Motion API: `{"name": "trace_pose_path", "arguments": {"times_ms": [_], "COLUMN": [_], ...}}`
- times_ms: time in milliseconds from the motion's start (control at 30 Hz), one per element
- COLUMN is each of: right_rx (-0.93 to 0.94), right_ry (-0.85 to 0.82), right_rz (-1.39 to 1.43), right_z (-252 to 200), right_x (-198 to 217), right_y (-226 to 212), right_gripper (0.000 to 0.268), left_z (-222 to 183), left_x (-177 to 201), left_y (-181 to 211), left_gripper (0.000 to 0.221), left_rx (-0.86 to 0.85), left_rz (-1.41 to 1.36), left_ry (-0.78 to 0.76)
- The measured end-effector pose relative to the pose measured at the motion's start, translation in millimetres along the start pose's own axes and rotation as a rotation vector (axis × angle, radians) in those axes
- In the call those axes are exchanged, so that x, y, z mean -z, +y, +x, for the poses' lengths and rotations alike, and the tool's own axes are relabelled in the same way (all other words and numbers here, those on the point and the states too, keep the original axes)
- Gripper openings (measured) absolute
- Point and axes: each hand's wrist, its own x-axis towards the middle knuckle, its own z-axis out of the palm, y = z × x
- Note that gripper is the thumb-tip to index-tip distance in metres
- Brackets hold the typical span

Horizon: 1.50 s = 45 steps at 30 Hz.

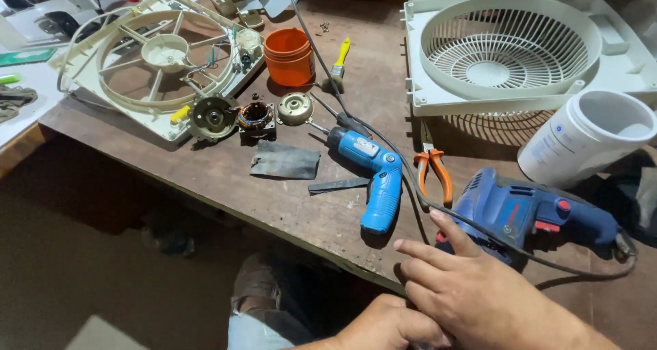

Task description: Polishing a small metal motor component using sandpaper and a power drill to rotate the part.

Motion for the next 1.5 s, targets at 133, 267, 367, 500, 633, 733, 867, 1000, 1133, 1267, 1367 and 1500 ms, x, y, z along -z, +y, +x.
{"name": "trace_pose_path", "arguments": {"times_ms": [133,267,367,500,633,733,867,1000,1133,1267,1367,1500], "right_rx": [-0.058,-0.14,-0.132,-0.109,-0.166,-0.23,-0.27,-0.278,-0.223,-0.047,0.0,0.092], "right_ry": [0.33,0.534,0.521,0.382,0.402,0.416,0.492,0.57,0.386,-0.114,-0.358,-0.13], "right_rz": [-0.091,-0.188,-0.159,-0.132,-0.155,-0.138,-0.182,-0.219,-0.167,-0.028,-0.001,0.054], "right_z": [-13,-12,-18,-13,-9,-10,-8,-9,-9,9,33,21], "right_x": [-20,-22,-23,-4,-8,-11,-11,-17,13,39,45,33], "right_y": [-11,-20,-15,-13,-18,-21,-26,-32,-19,-6,4,7], "right_gripper": [0.034,0.029,0.028,0.024,0.026,0.02,0.019,0.024,0.019,0.015,0.017,0.024], "left_z": [-10,-11,-8,-23,-46,-33,-32,-24,-23,-17,-16,-9], "left_x": [7,5,8,-5,-27,-22,-19,-23,-20,-29,-36,-45], "left_y": [-2,6,10,34,65,26,21,-1,3,24,41,23], "left_gripper": [0.021,0.016,0.007,0.009,0.029,0.016,0.02,0.02,0.027,0.026,0.024,0.015], "left_rx": [-0.196,-0.135,0.026,0.185,0.327,0.041,0.235,0.135,0.115,0.363,0.467,0.385], "left_rz": [0.274,0.115,-0.123,-0.054,0.333,0.079,-0.38,-0.548,-0.518,-0.188,-0.024,-0.01], "left_ry": [-0.182,-0.214,-0.283,-0.131,0.169,0.173,0.069,0.046,-0.007,-0.017,-0.011,0.042]}}
